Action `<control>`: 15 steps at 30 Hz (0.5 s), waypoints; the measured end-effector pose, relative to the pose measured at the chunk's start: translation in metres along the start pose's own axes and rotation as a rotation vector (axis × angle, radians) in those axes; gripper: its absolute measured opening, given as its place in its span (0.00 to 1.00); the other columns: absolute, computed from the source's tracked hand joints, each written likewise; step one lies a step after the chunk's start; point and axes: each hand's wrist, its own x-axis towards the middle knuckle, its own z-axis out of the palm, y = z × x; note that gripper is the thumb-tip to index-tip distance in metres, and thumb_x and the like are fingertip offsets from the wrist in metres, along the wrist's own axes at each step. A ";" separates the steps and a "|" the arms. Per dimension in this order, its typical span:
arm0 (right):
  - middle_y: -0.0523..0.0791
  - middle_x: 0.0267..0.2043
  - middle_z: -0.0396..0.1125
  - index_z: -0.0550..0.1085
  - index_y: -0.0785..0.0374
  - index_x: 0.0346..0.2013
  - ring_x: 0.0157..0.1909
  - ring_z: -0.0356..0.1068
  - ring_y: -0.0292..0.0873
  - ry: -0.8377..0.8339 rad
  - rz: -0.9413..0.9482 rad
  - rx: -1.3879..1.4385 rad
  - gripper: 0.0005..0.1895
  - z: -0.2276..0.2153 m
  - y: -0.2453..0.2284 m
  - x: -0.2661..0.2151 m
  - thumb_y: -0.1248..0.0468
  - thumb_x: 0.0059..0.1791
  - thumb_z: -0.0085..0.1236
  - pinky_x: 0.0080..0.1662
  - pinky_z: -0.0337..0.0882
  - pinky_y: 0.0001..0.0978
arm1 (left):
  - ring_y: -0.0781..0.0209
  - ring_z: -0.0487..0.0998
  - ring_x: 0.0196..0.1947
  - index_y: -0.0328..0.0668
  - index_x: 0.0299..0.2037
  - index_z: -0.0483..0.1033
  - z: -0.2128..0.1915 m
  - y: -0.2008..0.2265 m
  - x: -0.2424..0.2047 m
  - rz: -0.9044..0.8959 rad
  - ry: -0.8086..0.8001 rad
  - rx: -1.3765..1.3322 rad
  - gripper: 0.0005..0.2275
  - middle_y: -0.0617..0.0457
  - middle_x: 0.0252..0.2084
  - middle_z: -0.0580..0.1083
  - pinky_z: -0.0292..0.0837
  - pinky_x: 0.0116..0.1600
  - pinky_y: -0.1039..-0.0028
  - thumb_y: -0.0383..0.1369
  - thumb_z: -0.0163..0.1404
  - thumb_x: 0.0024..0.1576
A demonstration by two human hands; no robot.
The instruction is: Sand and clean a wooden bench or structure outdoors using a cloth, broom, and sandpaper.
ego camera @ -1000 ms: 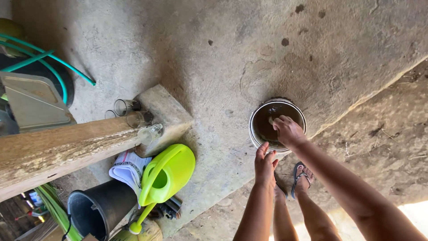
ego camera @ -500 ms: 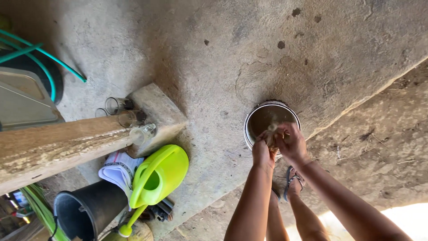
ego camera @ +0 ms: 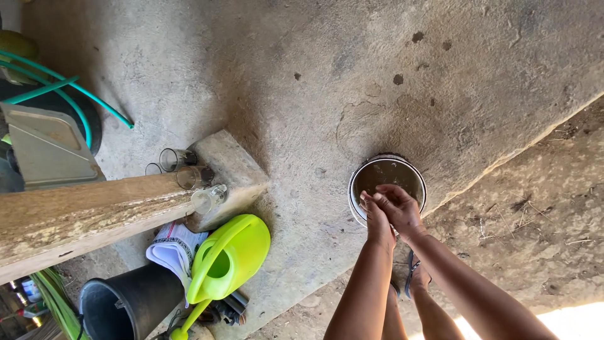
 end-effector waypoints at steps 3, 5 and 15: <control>0.45 0.47 0.76 0.78 0.62 0.50 0.48 0.74 0.35 -0.064 -0.068 -0.173 0.17 -0.001 -0.011 0.003 0.60 0.49 0.66 0.50 0.75 0.27 | 0.53 0.57 0.74 0.54 0.76 0.44 0.003 0.007 -0.002 0.010 -0.008 -0.029 0.38 0.50 0.75 0.55 0.54 0.74 0.64 0.64 0.29 0.60; 0.46 0.47 0.76 0.78 0.62 0.49 0.48 0.73 0.36 -0.104 -0.065 -0.287 0.16 0.000 -0.022 0.005 0.61 0.49 0.68 0.49 0.73 0.28 | 0.53 0.54 0.75 0.59 0.78 0.41 0.007 0.014 -0.009 -0.006 -0.007 -0.019 0.39 0.51 0.77 0.51 0.50 0.75 0.63 0.65 0.27 0.58; 0.44 0.35 0.72 0.68 0.57 0.45 0.33 0.76 0.39 0.170 0.290 0.195 0.19 -0.009 -0.008 0.025 0.67 0.43 0.66 0.35 0.78 0.32 | 0.52 0.29 0.80 0.48 0.78 0.40 -0.008 -0.001 -0.032 0.043 -0.222 0.307 0.47 0.50 0.81 0.33 0.24 0.75 0.54 0.72 0.22 0.56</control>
